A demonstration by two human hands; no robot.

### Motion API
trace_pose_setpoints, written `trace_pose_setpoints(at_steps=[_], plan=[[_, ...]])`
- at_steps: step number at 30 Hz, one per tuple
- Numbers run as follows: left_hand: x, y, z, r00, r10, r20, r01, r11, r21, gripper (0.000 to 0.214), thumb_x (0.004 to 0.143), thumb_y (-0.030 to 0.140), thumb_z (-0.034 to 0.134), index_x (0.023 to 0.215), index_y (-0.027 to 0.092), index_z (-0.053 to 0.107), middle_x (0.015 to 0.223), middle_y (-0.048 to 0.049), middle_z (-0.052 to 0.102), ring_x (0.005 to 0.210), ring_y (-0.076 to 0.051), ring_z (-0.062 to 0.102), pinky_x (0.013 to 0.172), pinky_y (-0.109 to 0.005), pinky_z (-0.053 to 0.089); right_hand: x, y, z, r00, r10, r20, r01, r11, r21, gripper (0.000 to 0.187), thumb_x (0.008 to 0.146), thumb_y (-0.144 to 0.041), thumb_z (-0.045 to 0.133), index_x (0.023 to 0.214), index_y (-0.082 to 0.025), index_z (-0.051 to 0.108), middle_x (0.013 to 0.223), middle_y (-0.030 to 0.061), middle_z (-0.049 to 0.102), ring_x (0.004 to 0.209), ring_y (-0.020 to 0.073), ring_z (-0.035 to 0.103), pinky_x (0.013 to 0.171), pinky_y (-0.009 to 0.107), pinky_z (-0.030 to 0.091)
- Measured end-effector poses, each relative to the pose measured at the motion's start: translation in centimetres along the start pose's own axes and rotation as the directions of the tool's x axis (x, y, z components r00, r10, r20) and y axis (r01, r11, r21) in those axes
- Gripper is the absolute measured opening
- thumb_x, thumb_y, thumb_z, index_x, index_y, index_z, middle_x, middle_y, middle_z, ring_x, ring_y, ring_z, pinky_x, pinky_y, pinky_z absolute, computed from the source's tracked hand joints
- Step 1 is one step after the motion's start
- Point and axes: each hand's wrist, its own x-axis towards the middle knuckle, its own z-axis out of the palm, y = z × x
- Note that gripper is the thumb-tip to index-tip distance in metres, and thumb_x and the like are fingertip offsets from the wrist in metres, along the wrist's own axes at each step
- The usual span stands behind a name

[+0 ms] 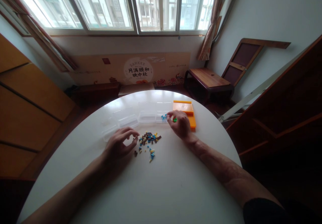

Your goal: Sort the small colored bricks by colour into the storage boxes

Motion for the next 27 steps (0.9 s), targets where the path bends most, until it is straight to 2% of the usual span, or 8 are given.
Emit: trace_pose_setpoints(at_steps=[4, 9, 16, 20, 27], plan=[[-0.2, -0.4, 0.2, 0.999, 0.003, 0.037, -0.003, 1.0, 0.0, 0.011, 0.099, 0.026, 0.067, 0.099, 0.026, 0.078, 0.102, -0.0024, 0.077, 0.091, -0.021, 0.073, 0.091, -0.039, 0.052, 0.0, -0.2, 0.1, 1.0, 0.016, 0.023, -0.016, 1.0, 0.024, 0.01, 0.101, -0.028, 0.067, 0.101, -0.024, 0.076, 0.089, 0.0046, 0.076, 0.085, 0.0255, 0.071, 0.09, 0.042, 0.056], [-0.3, -0.4, 0.2, 0.997, -0.004, 0.081, 0.003, 1.0, 0.014, 0.011, 0.1, 0.032, 0.07, 0.095, 0.027, 0.079, 0.1, -0.0025, 0.076, 0.09, -0.02, 0.072, 0.09, -0.038, 0.052, -0.1, -1.3, 0.0, 0.998, -0.025, 0.056, 0.022, 0.998, 0.056, 0.011, 0.101, -0.029, 0.065, 0.097, -0.024, 0.075, 0.089, 0.0044, 0.075, 0.088, 0.0252, 0.07, 0.09, 0.042, 0.055], [-0.1, -0.1, 0.0, 0.997, -0.019, 0.081, 0.018, 1.0, 0.017, 0.012, 0.097, 0.023, 0.066, 0.095, 0.025, 0.077, 0.101, -0.0033, 0.076, 0.091, -0.02, 0.071, 0.092, -0.037, 0.052, -0.1, -1.5, -0.2, 0.996, -0.055, 0.064, 0.05, 0.996, 0.072, 0.011, 0.101, -0.025, 0.064, 0.096, -0.024, 0.074, 0.086, 0.0034, 0.074, 0.085, 0.0238, 0.068, 0.092, 0.041, 0.053], [-0.2, -0.1, 0.1, 0.995, -0.036, 0.098, 0.034, 0.999, 0.025, 0.012, 0.1, 0.029, 0.067, 0.097, 0.025, 0.078, 0.102, -0.0033, 0.076, 0.092, -0.02, 0.071, 0.093, -0.037, 0.051, -0.2, -1.5, -0.1, 0.996, -0.062, 0.064, 0.056, 0.995, 0.082, 0.009, 0.099, -0.022, 0.065, 0.095, -0.024, 0.074, 0.086, 0.0027, 0.073, 0.084, 0.0229, 0.068, 0.09, 0.039, 0.052], [-0.2, -0.5, 0.5, 0.995, 0.037, 0.095, -0.04, 0.999, 0.027, 0.019, 0.107, 0.033, 0.065, 0.096, 0.024, 0.077, 0.1, -0.0038, 0.075, 0.088, -0.018, 0.07, 0.088, -0.034, 0.05, -0.2, -1.3, 0.0, 0.994, -0.077, 0.071, 0.071, 0.993, 0.09, 0.009, 0.098, -0.02, 0.067, 0.097, -0.024, 0.074, 0.088, 0.0024, 0.074, 0.085, 0.023, 0.069, 0.093, 0.04, 0.052]])
